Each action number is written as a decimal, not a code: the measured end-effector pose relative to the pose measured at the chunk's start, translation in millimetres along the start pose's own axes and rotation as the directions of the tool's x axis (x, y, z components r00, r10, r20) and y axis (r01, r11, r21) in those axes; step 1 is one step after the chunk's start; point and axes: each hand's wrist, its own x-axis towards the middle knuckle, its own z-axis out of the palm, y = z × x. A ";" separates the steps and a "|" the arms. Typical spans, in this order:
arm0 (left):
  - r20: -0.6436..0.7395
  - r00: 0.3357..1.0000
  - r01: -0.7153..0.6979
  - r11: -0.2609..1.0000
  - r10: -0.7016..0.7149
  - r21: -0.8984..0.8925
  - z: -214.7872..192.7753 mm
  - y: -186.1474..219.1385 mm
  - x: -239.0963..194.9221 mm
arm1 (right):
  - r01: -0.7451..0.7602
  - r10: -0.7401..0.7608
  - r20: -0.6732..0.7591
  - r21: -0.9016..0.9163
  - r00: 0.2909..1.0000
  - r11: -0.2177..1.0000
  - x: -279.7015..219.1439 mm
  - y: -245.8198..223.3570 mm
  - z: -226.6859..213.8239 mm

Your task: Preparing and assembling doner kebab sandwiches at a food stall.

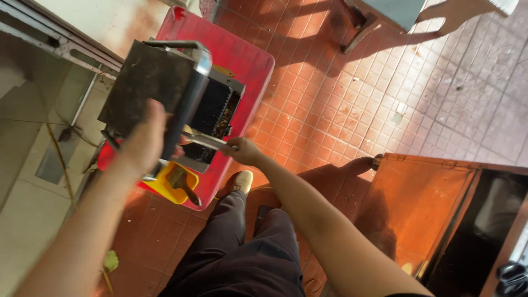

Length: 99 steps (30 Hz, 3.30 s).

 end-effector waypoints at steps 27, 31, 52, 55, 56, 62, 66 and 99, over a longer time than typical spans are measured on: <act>0.420 0.693 -0.673 0.318 0.586 0.668 282.4 -40.7 12.7 | -0.372 0.738 -0.602 0.638 0.305 0.674 -513.7 82.4 -46.9; 0.748 0.449 -0.894 0.243 0.489 0.377 417.9 -29.9 -39.5 | 0.169 0.779 -0.510 0.787 -0.364 0.594 -557.8 52.2 63.1; 0.986 -0.118 -0.917 0.395 -0.118 -0.062 735.5 -106.5 -354.8 | -0.257 0.311 -0.345 0.921 -0.886 0.292 -901.8 233.4 8.1; 0.987 -0.158 -0.873 0.467 -0.004 -0.138 775.4 -76.9 -358.7 | -0.294 0.327 -0.381 0.912 -0.865 0.285 -918.1 253.3 -1.5; 0.987 -0.160 -0.880 0.454 -0.002 -0.141 796.6 -66.2 -353.7 | -0.285 0.327 -0.378 0.911 -0.866 0.297 -916.5 252.3 -0.7; 0.934 -0.192 -0.841 0.441 0.300 -0.314 974.3 -0.7 -274.0 | -0.238 0.152 -0.329 0.872 -0.932 0.427 -872.7 186.9 -41.5; 0.870 -0.346 -0.908 0.107 0.350 -0.404 1119.1 0.0 -186.7 | -0.215 0.136 -0.266 0.928 -0.954 0.305 -844.6 141.9 -105.4; 0.751 -0.324 -0.295 0.816 -0.575 0.497 1011.6 -35.8 -285.3 | 0.385 0.721 -0.567 0.610 -0.398 0.692 -883.8 125.9 -183.6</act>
